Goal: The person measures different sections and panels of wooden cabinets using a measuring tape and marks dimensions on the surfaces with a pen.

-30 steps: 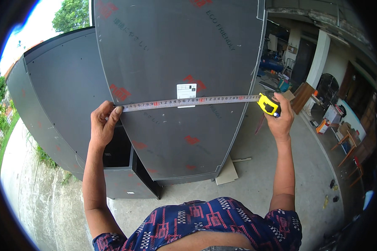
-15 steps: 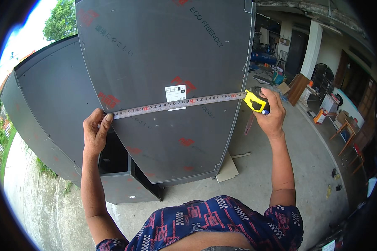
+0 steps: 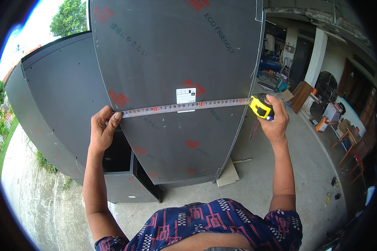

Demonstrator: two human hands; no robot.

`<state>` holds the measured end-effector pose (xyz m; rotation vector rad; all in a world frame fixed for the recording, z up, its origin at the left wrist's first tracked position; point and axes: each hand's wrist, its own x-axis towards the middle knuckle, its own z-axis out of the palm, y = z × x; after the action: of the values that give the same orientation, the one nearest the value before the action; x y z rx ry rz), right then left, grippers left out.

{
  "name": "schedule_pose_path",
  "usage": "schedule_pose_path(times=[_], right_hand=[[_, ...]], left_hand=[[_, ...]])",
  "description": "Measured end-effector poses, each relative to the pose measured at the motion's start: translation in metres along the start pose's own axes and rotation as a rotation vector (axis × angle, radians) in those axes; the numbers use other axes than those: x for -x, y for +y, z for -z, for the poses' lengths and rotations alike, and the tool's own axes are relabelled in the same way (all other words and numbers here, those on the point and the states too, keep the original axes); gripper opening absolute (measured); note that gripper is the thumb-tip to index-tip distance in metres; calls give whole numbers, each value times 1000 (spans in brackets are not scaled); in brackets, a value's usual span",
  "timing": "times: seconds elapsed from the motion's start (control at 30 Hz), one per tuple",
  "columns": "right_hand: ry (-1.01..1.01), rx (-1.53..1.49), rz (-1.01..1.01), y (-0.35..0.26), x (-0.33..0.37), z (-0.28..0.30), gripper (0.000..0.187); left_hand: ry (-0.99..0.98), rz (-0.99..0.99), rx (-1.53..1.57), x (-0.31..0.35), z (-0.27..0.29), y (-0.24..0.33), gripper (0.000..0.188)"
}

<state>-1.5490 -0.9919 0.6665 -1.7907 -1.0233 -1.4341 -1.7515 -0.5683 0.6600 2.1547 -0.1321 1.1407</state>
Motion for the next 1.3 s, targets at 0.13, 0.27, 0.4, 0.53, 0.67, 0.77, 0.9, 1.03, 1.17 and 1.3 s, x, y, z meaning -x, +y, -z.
schedule_pose_path(times=[0.13,0.27,0.4,0.53,0.67,0.77,0.9,1.03,1.17,1.3], right_hand=[[-12,2,-3,1,1,0,61],[-21,6,-11,1,2,0,61],[-13,14,-6,0,1,1,61],[-28,23,-1,-2,-3,3,60],[12,33,21,-8,-26,12,58],[66,66,46,-9,-57,19,56],[109,107,96,-3,-102,21,53],[163,198,153,2,-140,31,52],[159,256,155,2,-160,32,51],[149,274,123,2,-165,29,50]], left_hand=[[43,-16,75,0,-4,-1,48],[14,6,72,0,-1,-2,46],[19,23,117,2,-3,-6,45],[45,-9,62,2,-2,-3,43],[116,-40,196,-14,6,21,37],[132,-91,190,-37,18,34,35],[170,-156,117,-69,34,53,37],[185,-136,10,-97,43,66,40],[216,-133,-23,-114,52,77,40],[236,-171,-45,-127,57,80,47]])
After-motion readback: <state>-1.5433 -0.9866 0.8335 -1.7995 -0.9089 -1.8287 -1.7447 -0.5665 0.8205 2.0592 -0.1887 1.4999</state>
